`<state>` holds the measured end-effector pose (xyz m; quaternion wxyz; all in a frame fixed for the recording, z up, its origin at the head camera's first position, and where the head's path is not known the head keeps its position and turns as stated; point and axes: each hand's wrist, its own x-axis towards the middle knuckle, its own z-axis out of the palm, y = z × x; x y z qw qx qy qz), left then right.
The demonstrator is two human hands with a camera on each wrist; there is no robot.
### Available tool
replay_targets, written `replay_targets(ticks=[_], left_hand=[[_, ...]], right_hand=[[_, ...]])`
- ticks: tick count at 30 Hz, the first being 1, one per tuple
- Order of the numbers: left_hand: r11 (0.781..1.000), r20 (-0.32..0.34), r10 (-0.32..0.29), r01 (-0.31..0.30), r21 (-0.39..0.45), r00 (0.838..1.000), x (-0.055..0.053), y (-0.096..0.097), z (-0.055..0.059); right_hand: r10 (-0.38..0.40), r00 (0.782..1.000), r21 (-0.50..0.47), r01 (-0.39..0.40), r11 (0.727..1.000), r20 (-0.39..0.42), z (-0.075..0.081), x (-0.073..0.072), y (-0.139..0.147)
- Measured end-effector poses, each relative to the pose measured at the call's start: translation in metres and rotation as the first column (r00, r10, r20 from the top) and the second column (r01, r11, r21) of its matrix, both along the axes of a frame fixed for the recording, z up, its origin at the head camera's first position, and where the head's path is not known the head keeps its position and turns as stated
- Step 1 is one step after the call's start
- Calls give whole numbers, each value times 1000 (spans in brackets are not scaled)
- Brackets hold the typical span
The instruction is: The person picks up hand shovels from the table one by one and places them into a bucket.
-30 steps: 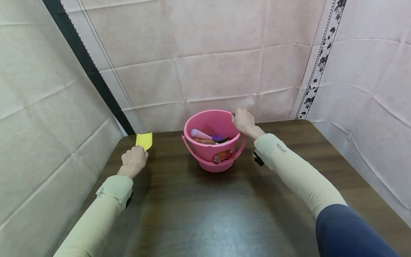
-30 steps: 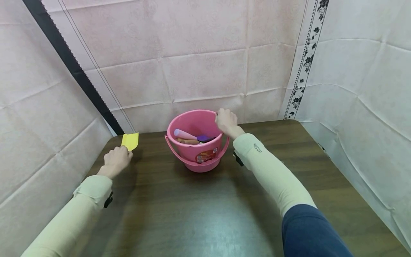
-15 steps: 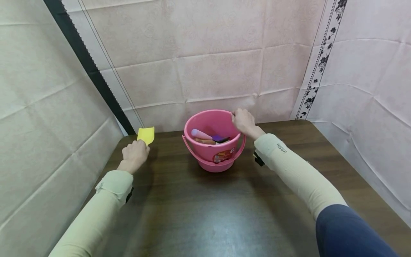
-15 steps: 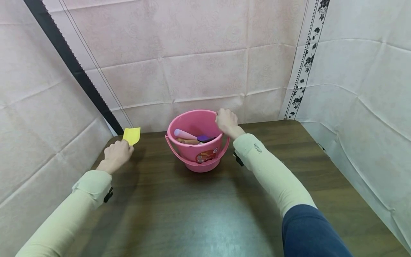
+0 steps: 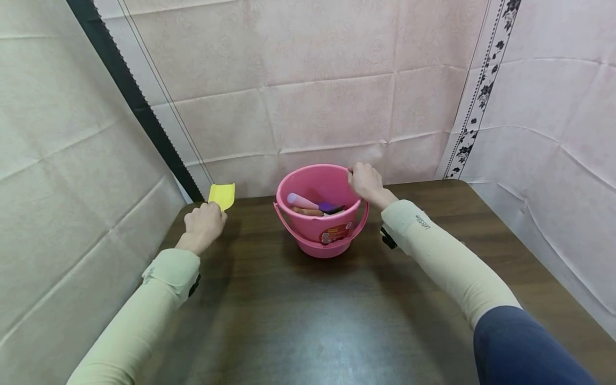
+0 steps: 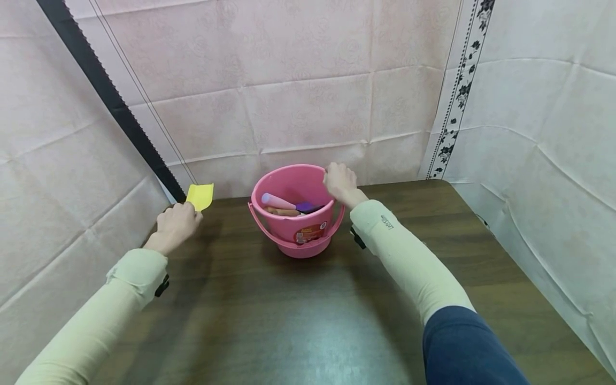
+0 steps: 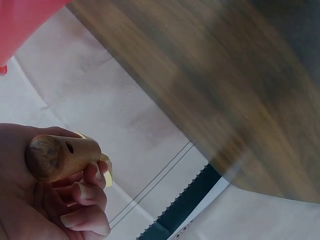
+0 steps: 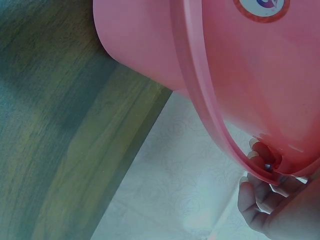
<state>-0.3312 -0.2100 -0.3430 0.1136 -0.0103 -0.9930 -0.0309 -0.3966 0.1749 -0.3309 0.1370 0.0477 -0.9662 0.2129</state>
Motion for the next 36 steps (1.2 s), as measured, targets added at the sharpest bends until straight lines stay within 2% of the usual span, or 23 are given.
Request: replay_targets(ticks=[14, 22, 36], left_hand=[[1000, -24, -22, 22, -14, 999, -1, 14, 19], [999, -16, -44, 44, -16, 999, 1, 22, 29], [997, -13, -69, 69, -32, 998, 0, 39, 41]], right_hand=[[1, 1000, -7, -1, 1000, 7, 4, 1, 0], [-7, 1000, -19, 7, 1000, 12, 4, 1, 0], [0, 1000, -4, 0, 1000, 12, 3, 2, 0]])
